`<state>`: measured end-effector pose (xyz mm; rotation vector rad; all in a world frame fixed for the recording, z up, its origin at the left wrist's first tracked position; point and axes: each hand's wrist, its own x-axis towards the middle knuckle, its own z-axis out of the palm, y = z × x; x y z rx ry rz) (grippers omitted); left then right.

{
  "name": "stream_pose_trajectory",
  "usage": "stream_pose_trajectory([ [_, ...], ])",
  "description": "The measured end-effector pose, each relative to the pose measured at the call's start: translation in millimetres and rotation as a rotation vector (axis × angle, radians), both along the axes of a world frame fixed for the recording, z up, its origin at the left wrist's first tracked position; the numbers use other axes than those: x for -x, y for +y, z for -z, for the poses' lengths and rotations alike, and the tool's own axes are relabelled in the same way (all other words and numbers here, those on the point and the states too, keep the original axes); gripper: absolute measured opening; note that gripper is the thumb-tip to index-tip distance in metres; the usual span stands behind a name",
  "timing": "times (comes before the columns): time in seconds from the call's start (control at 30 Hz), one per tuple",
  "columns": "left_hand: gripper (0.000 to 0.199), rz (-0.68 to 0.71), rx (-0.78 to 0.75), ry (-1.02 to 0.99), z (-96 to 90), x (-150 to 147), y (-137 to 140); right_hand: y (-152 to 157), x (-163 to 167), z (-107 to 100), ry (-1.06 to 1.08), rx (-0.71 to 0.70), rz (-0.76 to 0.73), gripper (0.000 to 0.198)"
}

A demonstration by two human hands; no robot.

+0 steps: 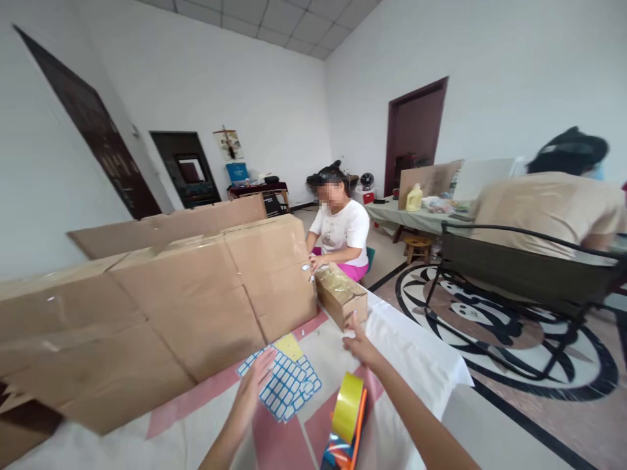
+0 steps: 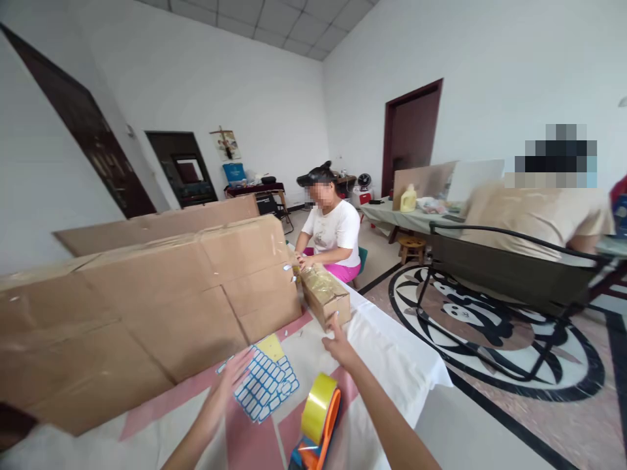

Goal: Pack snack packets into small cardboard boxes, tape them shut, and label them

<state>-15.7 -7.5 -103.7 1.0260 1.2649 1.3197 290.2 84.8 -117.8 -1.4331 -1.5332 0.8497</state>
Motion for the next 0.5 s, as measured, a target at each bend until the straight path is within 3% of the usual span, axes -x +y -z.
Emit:
stream_pose_trajectory([
  [0.1, 0.067, -0.284, 0.092, 0.196, 23.4, 111.8, -77.4, 2.0, -0.3, -34.6, -0.336, 0.137, 0.020, 0.034],
  [0.2, 0.071, -0.536, 0.129, 0.394, 31.3, 218.9, -146.1, -9.5, 38.3, -68.5, -0.597, 0.123, -0.076, 0.019],
  [0.33, 0.085, -0.872, 0.146, 0.677, 16.4, 326.2, -202.3, -42.6, 168.5, -97.6, -0.721, -0.015, -0.509, 0.019],
  [0.43, 0.091, -0.974, 0.173, 0.767, 3.2, 381.6, -209.6, -80.6, 293.2, -98.8, -0.677, -0.079, -0.871, 0.015],
  [0.5, 0.087, -0.978, 0.184, 0.843, -4.5, 409.9, -201.4, -107.3, 374.5, -91.9, -0.617, -0.093, -1.037, 0.022],
])
